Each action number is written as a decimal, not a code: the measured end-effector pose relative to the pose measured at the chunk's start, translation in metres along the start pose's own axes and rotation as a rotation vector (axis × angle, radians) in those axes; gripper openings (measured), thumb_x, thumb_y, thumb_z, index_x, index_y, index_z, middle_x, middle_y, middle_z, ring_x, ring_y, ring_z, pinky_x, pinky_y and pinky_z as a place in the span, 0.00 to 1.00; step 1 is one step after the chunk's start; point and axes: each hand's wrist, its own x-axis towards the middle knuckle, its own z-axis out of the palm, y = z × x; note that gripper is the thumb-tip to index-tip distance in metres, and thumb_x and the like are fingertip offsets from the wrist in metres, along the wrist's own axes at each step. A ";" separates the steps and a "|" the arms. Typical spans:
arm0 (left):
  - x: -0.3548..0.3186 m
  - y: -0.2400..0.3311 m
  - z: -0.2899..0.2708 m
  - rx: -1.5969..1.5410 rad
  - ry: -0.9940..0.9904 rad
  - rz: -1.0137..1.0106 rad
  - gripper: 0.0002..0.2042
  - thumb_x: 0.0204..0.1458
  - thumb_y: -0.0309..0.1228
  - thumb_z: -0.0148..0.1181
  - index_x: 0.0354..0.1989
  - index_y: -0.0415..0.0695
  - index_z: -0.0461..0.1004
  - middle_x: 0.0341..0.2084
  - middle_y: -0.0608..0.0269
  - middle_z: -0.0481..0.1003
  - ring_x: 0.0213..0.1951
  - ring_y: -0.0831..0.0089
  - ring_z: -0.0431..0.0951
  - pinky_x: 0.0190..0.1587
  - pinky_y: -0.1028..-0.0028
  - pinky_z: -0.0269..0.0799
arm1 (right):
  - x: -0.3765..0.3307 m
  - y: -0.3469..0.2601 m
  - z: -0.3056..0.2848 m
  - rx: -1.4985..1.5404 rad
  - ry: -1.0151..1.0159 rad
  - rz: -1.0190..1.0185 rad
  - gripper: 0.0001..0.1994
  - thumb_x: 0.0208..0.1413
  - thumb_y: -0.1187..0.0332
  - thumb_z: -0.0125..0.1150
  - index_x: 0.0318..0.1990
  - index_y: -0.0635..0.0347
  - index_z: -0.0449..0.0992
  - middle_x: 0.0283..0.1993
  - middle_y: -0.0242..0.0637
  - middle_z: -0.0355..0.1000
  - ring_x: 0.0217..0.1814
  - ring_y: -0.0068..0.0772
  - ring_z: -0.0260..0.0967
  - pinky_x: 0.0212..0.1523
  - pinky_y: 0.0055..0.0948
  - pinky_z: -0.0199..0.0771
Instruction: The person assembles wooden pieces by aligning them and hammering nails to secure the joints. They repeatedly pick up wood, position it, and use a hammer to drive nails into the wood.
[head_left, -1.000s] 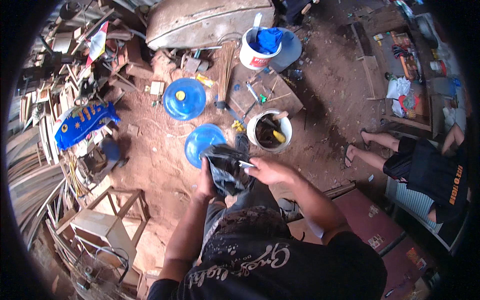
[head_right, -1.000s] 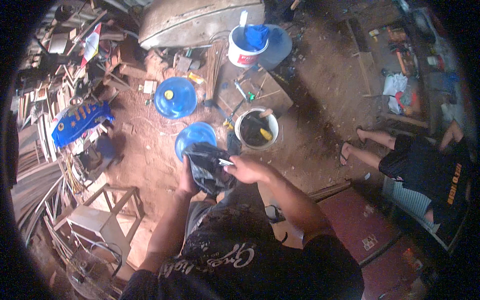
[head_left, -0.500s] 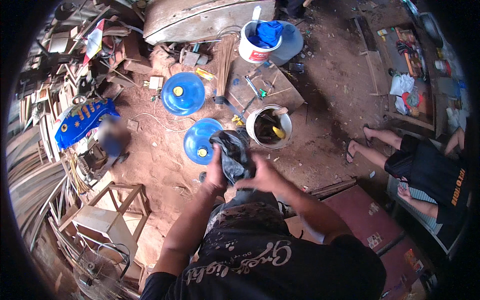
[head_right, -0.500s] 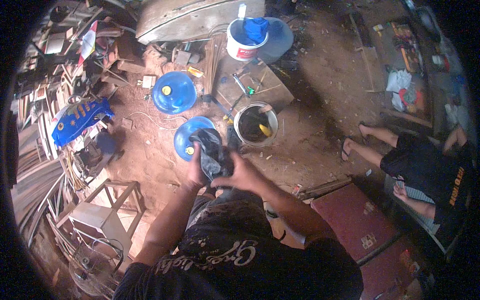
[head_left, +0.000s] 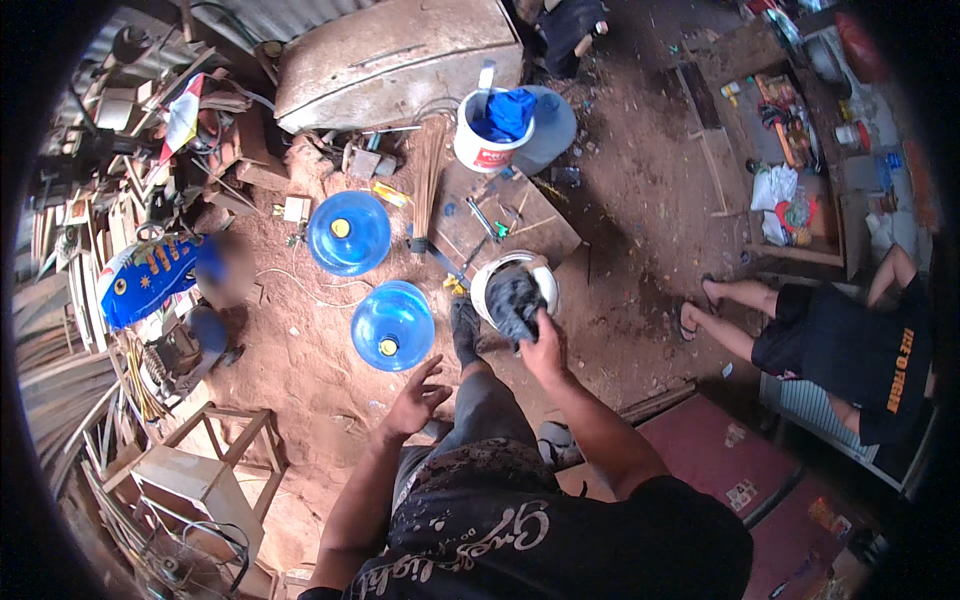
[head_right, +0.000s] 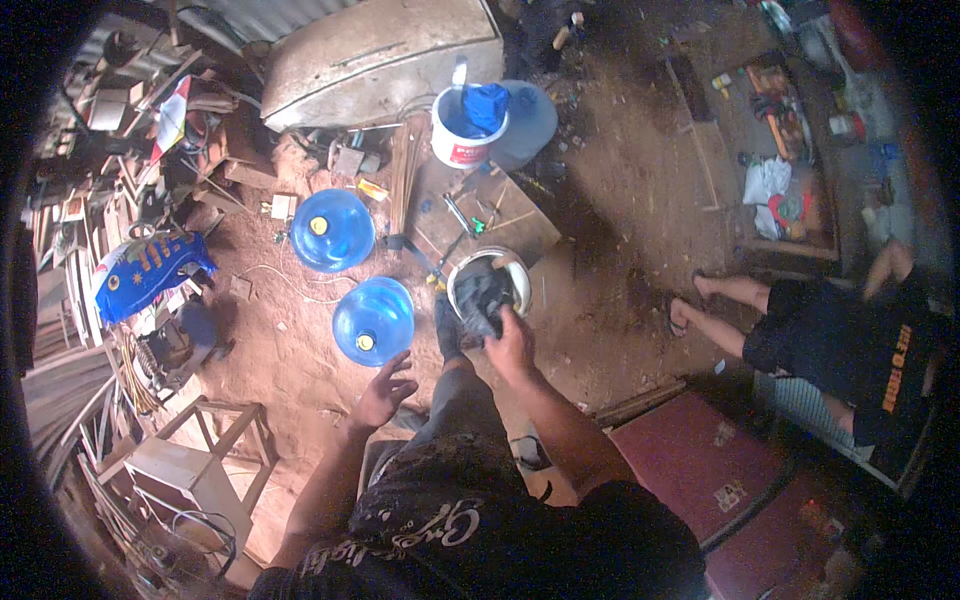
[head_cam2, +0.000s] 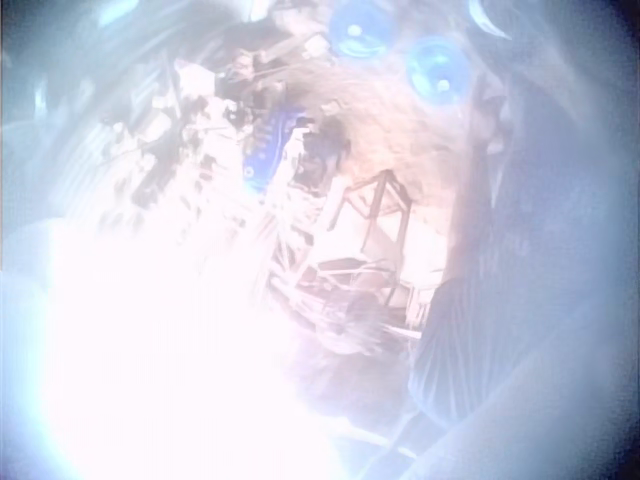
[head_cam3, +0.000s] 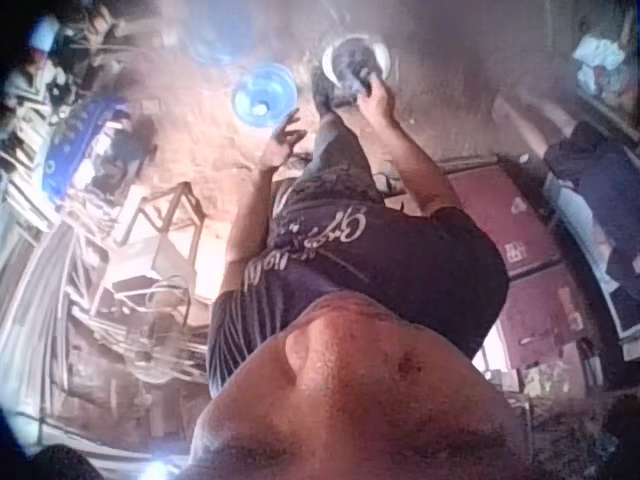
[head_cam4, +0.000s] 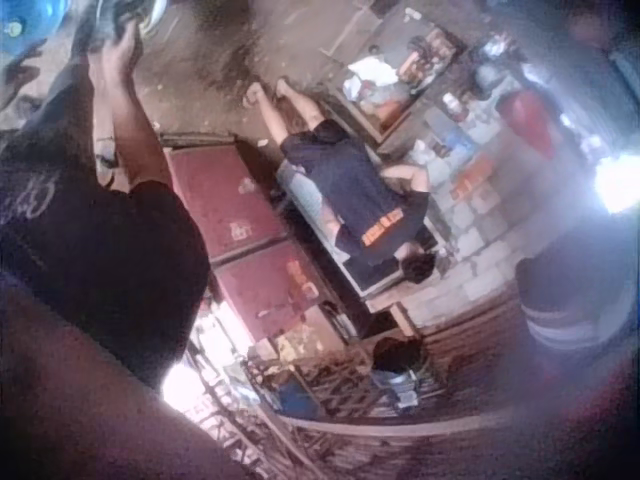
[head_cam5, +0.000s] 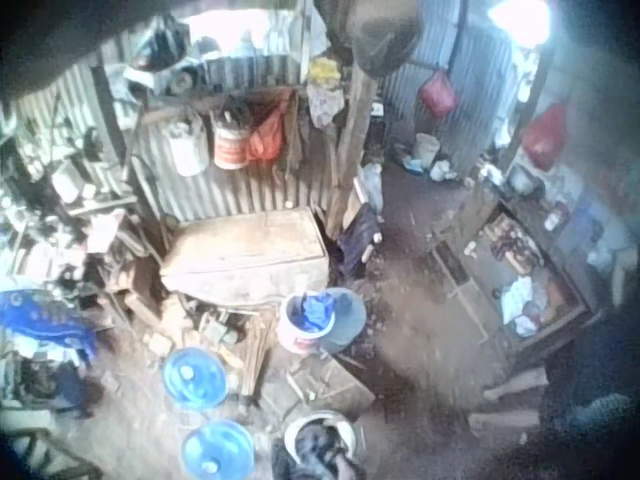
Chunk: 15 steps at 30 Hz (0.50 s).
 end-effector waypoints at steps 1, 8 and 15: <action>-0.007 -0.014 -0.007 0.014 0.054 -0.039 0.31 0.66 0.34 0.64 0.75 0.44 0.61 0.62 0.48 0.70 0.56 0.63 0.78 0.56 0.65 0.76 | 0.014 -0.002 -0.004 -0.094 0.018 0.002 0.36 0.47 0.67 0.73 0.66 0.63 0.68 0.51 0.60 0.77 0.55 0.65 0.75 0.56 0.53 0.75; -0.096 -0.120 -0.058 0.003 0.335 -0.209 0.36 0.60 0.44 0.70 0.73 0.44 0.64 0.61 0.46 0.73 0.57 0.61 0.78 0.55 0.63 0.76 | 0.077 0.009 0.007 -0.380 -0.470 0.148 0.67 0.31 0.33 0.82 0.74 0.70 0.56 0.72 0.61 0.65 0.74 0.56 0.65 0.71 0.46 0.66; -0.218 -0.200 -0.043 -0.390 0.612 -0.087 0.40 0.55 0.46 0.74 0.75 0.48 0.63 0.65 0.43 0.71 0.63 0.56 0.75 0.63 0.59 0.73 | 0.080 -0.007 -0.063 0.008 -0.589 -0.026 0.36 0.44 0.57 0.84 0.59 0.67 0.79 0.56 0.39 0.80 0.58 0.34 0.75 0.65 0.36 0.70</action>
